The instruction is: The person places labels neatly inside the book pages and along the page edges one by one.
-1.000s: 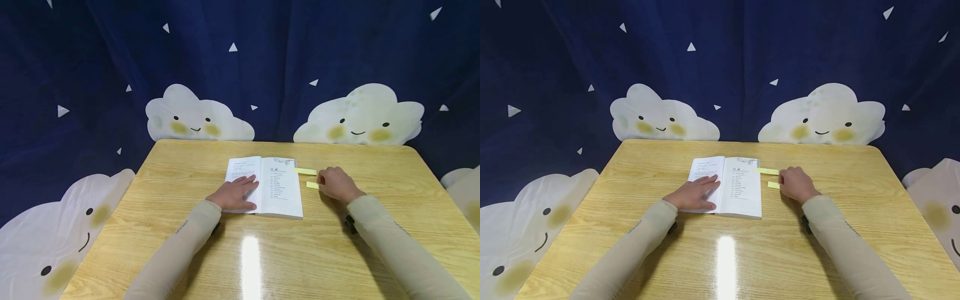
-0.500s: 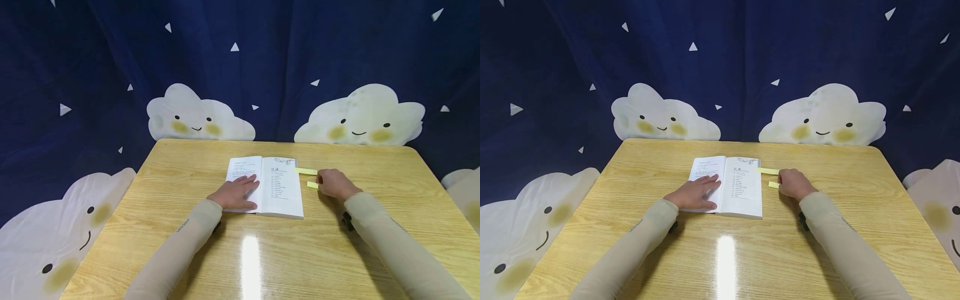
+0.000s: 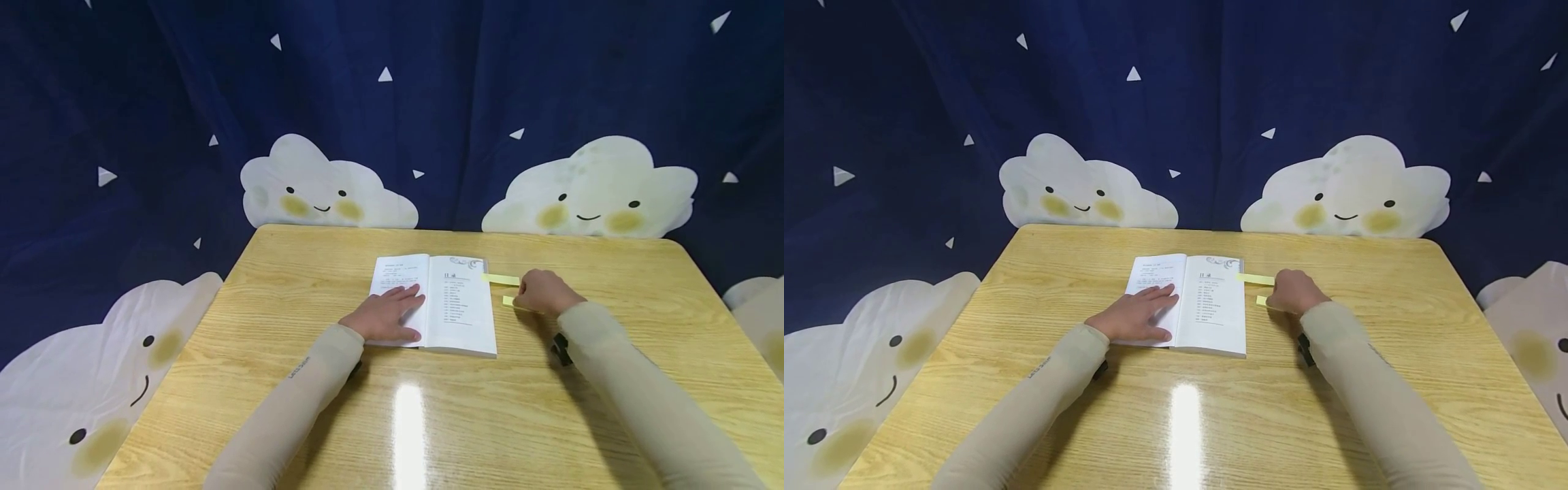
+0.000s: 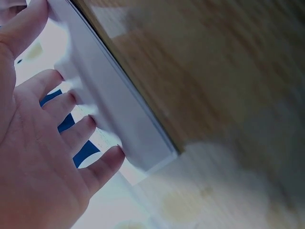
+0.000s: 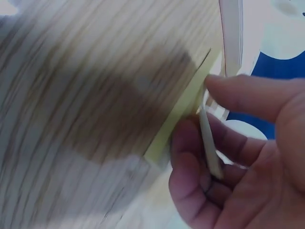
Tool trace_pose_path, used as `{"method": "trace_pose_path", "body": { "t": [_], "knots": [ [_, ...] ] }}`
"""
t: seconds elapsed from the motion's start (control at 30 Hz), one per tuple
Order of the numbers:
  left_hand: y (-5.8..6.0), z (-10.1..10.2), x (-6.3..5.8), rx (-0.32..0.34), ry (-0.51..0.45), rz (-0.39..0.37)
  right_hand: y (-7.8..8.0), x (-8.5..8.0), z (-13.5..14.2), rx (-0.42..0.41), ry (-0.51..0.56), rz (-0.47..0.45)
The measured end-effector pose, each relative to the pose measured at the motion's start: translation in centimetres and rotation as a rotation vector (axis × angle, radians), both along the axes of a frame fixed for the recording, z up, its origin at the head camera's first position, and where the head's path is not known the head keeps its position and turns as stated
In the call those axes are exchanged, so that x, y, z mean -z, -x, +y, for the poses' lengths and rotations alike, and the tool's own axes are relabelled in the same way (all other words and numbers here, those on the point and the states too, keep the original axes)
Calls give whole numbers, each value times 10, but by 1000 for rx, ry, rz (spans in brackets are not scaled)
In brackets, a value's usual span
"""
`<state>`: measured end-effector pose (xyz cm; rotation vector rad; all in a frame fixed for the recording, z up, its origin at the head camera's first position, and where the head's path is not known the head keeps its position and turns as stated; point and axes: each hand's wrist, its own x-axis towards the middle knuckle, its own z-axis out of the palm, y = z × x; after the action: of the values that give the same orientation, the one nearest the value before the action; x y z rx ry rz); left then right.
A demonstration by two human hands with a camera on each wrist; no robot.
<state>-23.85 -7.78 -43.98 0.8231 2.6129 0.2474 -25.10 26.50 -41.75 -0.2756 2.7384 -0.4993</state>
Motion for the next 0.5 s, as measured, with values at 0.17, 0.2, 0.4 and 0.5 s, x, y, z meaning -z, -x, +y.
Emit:
{"method": "trace_pose_path", "body": {
  "t": [0.17, 0.2, 0.4, 0.5],
  "knots": [
    [0, 0, -1, 0, -4, 0, 4, 1, -5, 33, -18, -11],
    [0, 0, -1, 2, -4, 2, 5, 2, -6, 36, -14, -17],
    [1, -1, 0, 8, -6, 1, 8, 7, -9, 47, 3, 5],
    [1, -1, 1, 12, -9, -1, 9, 10, -9, 56, 11, 30]
  ]
}}
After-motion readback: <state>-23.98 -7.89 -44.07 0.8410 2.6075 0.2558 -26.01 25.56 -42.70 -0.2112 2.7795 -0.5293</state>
